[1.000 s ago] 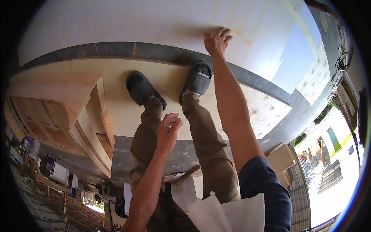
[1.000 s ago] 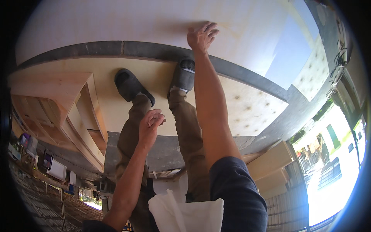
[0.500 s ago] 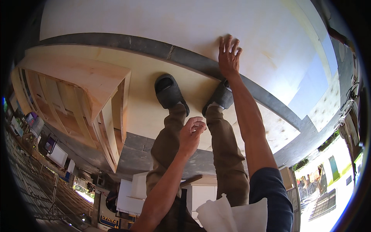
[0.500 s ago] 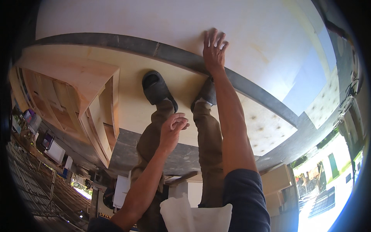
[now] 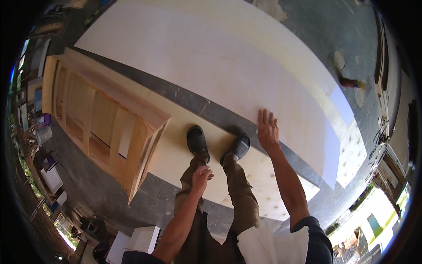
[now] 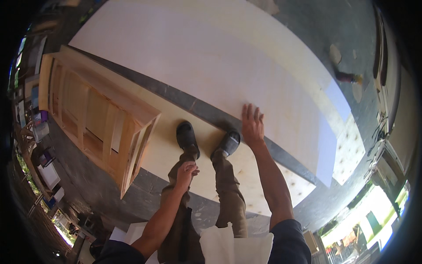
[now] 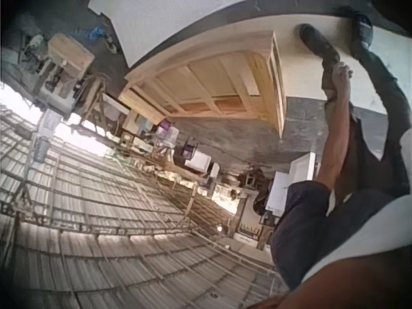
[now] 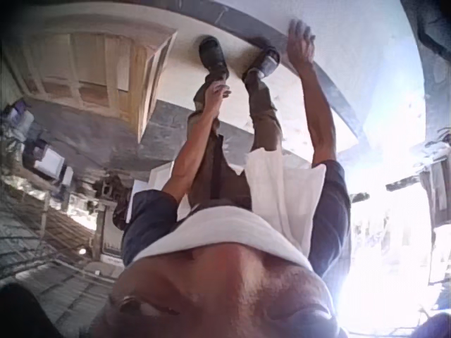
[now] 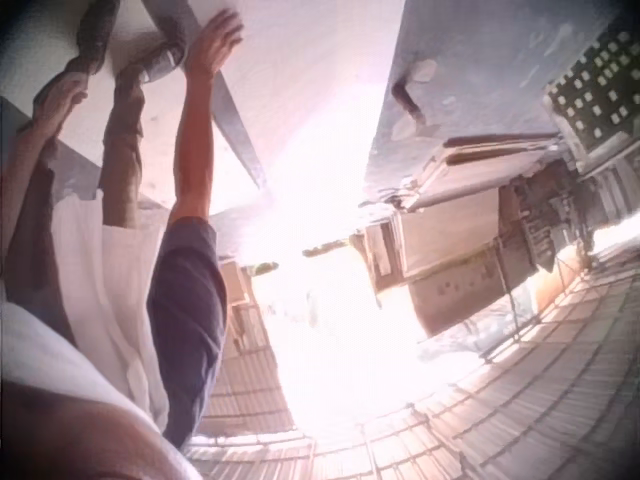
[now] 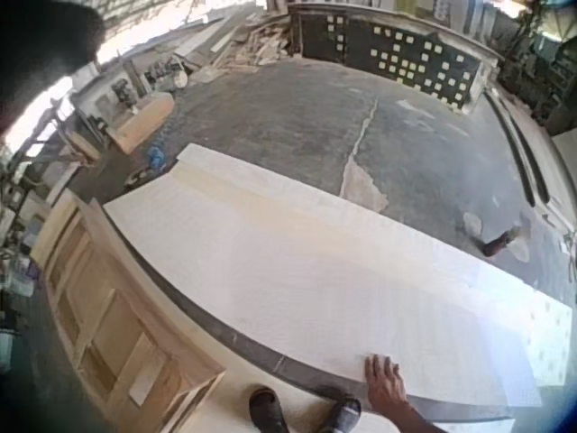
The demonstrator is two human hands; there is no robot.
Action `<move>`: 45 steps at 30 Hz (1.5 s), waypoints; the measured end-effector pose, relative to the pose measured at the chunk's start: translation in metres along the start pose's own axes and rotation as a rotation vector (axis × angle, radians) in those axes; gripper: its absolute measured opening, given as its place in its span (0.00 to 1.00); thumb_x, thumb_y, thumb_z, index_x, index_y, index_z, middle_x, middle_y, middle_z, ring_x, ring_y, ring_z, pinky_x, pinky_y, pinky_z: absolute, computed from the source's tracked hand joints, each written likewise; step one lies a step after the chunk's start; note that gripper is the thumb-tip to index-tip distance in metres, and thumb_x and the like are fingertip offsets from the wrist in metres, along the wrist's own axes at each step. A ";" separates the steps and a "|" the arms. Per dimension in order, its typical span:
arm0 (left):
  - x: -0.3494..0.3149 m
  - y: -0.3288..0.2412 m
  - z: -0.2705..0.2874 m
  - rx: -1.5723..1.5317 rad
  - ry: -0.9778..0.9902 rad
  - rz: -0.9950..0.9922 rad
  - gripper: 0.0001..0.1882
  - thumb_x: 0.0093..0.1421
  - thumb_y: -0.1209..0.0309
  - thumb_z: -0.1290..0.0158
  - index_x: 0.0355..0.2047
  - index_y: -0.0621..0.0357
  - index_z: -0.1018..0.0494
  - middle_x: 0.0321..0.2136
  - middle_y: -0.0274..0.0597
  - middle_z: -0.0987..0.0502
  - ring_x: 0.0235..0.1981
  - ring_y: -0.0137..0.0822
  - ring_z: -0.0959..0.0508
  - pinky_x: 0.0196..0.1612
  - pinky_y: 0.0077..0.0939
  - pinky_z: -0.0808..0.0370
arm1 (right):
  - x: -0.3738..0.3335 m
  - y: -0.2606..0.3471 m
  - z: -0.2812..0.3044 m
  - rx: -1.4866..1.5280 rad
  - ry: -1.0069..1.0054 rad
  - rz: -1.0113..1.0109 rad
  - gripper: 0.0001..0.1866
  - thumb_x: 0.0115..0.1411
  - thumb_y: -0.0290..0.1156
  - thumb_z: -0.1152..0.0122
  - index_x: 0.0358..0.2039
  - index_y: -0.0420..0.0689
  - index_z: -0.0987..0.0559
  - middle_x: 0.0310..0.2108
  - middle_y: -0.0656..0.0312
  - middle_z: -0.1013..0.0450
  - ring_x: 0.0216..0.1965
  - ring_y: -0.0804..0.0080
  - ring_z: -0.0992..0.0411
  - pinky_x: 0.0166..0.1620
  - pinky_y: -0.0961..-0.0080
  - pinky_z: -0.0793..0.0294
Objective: The person applies an orange adhesive to a white board using a scraper. They spread the glue along the board's surface and then pour more adhesive from a bottle onto the scraper to continue the application.
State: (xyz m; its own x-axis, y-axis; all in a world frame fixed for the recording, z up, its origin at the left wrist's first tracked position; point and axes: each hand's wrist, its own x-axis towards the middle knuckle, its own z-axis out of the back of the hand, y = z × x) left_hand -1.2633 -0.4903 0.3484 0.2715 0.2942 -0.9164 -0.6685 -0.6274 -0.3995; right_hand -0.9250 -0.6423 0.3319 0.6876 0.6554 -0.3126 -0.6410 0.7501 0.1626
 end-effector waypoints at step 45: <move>-0.657 -0.617 -0.202 -0.262 0.528 -2.403 0.13 0.60 0.78 0.32 0.45 0.53 0.13 0.36 0.36 0.16 0.37 0.32 0.17 0.42 0.28 0.21 | -0.604 0.190 0.898 -0.788 -0.989 -0.859 0.20 0.76 0.49 0.47 0.49 0.47 0.16 0.44 0.56 0.15 0.46 0.53 0.16 0.51 0.59 0.19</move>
State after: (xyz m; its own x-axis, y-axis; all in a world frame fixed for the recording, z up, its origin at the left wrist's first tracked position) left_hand -0.8892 -0.4419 1.1918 0.1854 0.2141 0.9591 0.9245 0.2928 -0.2440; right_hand -1.1559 -0.8166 1.3921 0.6739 0.0948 0.7327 0.2650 0.8947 -0.3595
